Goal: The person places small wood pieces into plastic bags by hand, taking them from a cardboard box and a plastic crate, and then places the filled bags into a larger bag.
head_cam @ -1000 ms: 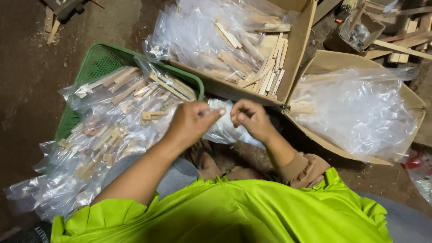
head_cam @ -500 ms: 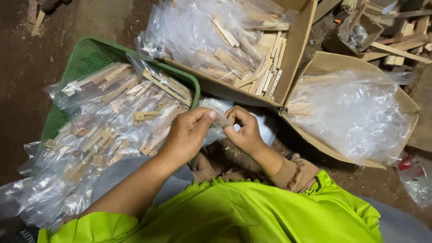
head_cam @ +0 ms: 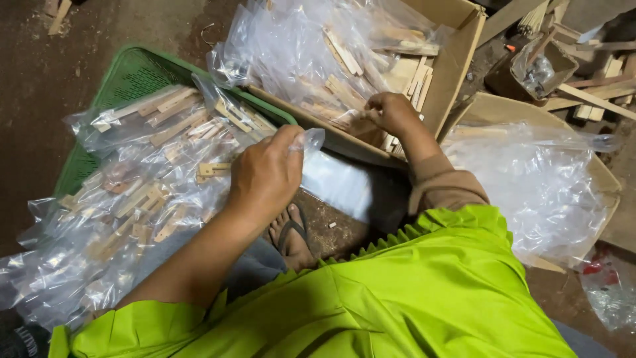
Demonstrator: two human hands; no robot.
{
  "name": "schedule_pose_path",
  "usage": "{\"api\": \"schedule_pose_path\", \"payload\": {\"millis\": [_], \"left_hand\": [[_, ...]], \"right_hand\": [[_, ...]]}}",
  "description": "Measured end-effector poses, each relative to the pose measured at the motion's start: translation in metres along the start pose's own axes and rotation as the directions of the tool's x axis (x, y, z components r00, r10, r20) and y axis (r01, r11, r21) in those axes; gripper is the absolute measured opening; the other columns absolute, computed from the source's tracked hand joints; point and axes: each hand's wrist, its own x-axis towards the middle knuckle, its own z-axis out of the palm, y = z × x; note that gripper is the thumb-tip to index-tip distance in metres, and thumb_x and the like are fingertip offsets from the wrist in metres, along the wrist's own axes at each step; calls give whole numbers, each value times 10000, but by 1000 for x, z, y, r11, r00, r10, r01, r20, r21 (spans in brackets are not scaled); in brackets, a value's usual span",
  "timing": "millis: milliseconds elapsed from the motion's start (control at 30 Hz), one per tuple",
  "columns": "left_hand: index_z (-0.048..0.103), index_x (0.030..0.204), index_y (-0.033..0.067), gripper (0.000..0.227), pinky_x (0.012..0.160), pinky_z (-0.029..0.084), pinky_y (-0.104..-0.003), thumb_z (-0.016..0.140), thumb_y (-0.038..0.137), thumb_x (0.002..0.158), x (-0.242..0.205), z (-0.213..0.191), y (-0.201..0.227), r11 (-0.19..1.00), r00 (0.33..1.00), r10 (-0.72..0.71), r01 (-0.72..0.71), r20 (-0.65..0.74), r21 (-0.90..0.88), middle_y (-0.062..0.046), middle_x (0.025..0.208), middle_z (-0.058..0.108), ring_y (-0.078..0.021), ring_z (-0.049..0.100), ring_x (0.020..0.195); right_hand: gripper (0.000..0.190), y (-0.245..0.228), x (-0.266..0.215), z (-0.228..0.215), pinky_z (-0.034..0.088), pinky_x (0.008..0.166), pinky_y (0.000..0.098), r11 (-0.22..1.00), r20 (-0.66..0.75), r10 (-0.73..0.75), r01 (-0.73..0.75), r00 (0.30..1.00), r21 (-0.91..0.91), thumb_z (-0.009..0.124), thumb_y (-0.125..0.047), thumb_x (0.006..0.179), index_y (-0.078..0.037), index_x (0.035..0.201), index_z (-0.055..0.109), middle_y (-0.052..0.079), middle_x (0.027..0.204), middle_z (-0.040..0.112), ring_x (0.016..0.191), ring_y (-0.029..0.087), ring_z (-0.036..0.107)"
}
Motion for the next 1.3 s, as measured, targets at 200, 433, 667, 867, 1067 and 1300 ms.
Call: {"api": "schedule_pose_path", "payload": {"millis": [200, 433, 667, 867, 1067, 1300], "left_hand": [[709, 1134, 83, 228, 701, 579, -525, 528, 135, 1006, 0, 0, -3, 974, 993, 18, -43, -115, -221, -244, 845, 725, -473, 716, 859], [727, 1106, 47, 219, 711, 585, -500, 540, 121, 1016, 8, -1, -6, 966, 989, 81, -108, -120, -236, -236, 877, 725, -462, 716, 866], [748, 1098, 46, 227, 711, 588, -474, 564, 152, 1018, 4, 3, -10, 964, 992, 72, -95, -101, -250, -212, 886, 732, -438, 723, 876], [748, 1080, 32, 226, 672, 586, -478, 571, 156, 1013, 3, 7, -14, 964, 990, 109, -128, -92, -235, -212, 862, 729, -452, 718, 832], [742, 1071, 60, 215, 667, 582, -496, 589, 189, 992, 3, 9, -17, 972, 987, 119, -138, -107, -192, -209, 849, 721, -446, 711, 847], [736, 1041, 43, 204, 678, 582, -473, 589, 172, 985, 6, 13, -22, 960, 989, 94, -121, -116, -253, -207, 821, 709, -444, 708, 847]], "right_hand": [[233, 39, 10, 49, 585, 873, 447, 839, 226, 304, -148, 925, -524, 619, -152, 895, -119, 990, 829, 136, 932, 794, 947, 342, 776], [303, 83, 31, 18, 583, 837, 456, 674, 173, 209, -13, 962, -739, 511, -114, 968, -42, 1000, 803, 170, 932, 766, 919, 374, 762], [299, 91, 23, 50, 590, 862, 478, 738, 280, 210, 36, 937, -674, 537, -193, 964, -103, 1053, 807, 140, 1018, 783, 1005, 337, 748], [306, 88, 9, 48, 565, 921, 451, 633, 345, 118, 197, 931, -748, 653, -467, 907, -361, 1174, 761, -19, 1260, 723, 1163, 268, 649], [251, 62, 2, 42, 511, 979, 427, 505, 352, 4, 302, 936, -808, 558, -334, 983, -299, 1103, 775, -20, 1202, 717, 1151, 229, 623], [581, 6, -11, -16, 502, 1008, 555, 853, 176, 439, -348, 881, -388, 313, -419, 1075, -47, 1183, 746, 228, 1197, 741, 1173, 404, 683]]}}
